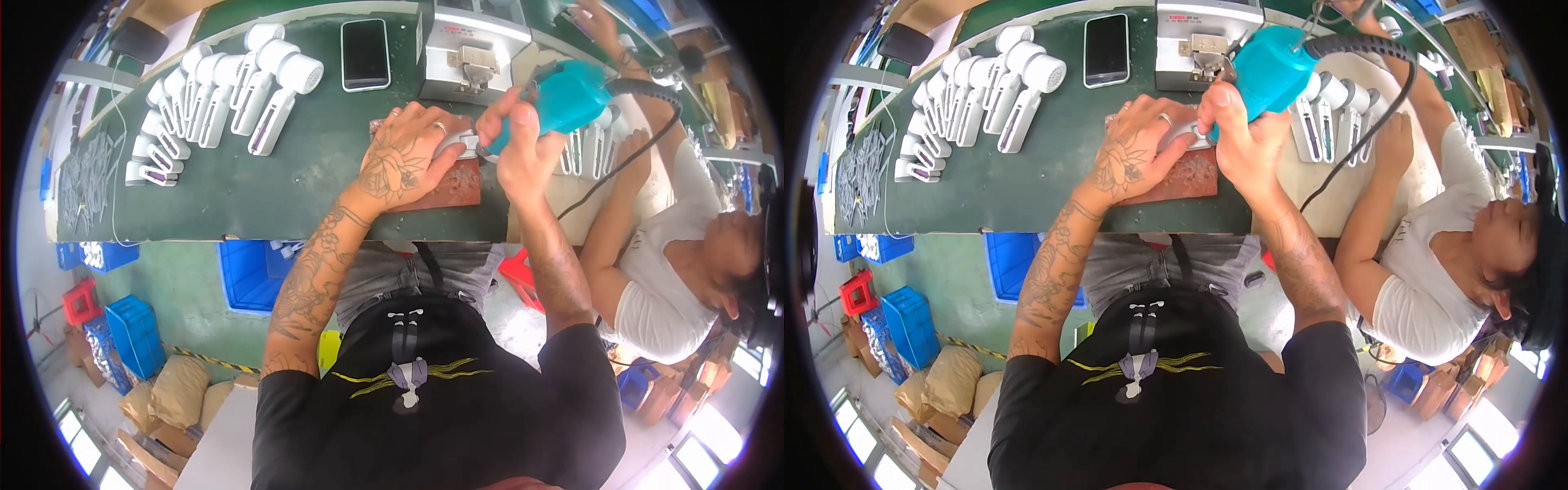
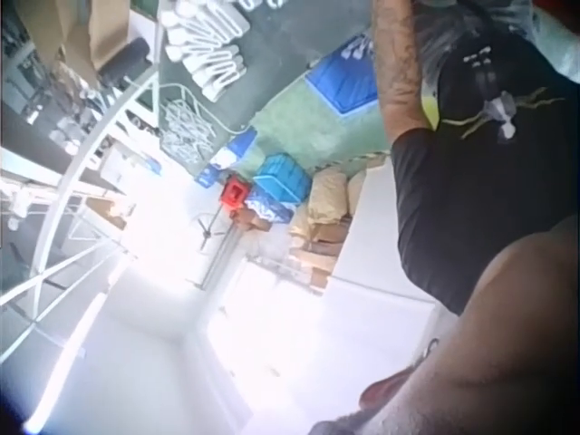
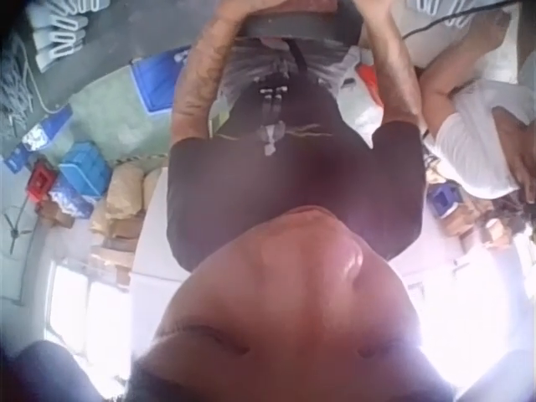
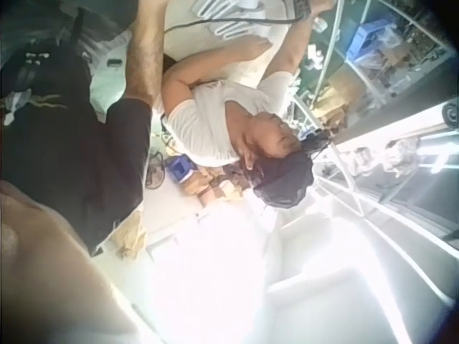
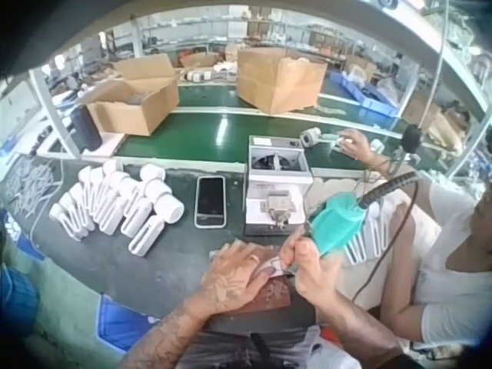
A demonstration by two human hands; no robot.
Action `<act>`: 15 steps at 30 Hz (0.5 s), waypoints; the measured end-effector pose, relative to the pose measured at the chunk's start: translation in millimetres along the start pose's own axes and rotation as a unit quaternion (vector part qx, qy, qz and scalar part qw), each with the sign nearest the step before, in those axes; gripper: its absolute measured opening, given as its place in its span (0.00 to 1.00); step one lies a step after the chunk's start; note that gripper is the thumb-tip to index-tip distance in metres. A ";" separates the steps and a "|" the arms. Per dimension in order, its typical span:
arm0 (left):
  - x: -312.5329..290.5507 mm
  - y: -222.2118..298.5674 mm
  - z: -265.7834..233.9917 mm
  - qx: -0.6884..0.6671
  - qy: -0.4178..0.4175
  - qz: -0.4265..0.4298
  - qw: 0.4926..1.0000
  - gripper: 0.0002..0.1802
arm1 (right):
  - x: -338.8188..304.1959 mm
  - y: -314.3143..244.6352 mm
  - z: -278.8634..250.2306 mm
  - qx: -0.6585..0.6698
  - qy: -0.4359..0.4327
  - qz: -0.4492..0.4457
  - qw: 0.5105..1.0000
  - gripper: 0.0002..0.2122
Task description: The person assembles handheld fans by securing plastic casings with screws using an electric screwdriver.
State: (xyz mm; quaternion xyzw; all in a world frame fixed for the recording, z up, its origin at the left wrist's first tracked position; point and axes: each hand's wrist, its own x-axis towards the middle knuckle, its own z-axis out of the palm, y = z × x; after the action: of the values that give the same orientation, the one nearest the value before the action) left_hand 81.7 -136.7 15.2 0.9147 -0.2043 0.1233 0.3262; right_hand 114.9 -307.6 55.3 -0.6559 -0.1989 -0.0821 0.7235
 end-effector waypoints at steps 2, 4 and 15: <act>3.0 2.8 -0.6 -0.013 0.006 0.002 1.000 0.16 | 1.4 -0.5 -0.7 -0.001 0.007 -0.002 1.000 0.18; 4.0 3.5 -3.8 -0.020 0.016 0.001 1.000 0.16 | 2.7 -1.9 1.1 -0.009 0.003 -0.010 1.000 0.18; -70.8 21.0 -15.1 0.074 0.081 0.073 0.991 0.20 | -59.1 -44.6 -17.7 0.205 0.103 0.052 0.972 0.30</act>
State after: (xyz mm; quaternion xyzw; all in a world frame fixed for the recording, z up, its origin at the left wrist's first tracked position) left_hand 8.0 -121.0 12.6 0.9060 -0.2341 0.2351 0.2629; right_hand 47.5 -339.1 71.7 -0.4913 -0.1016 -0.0696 0.8623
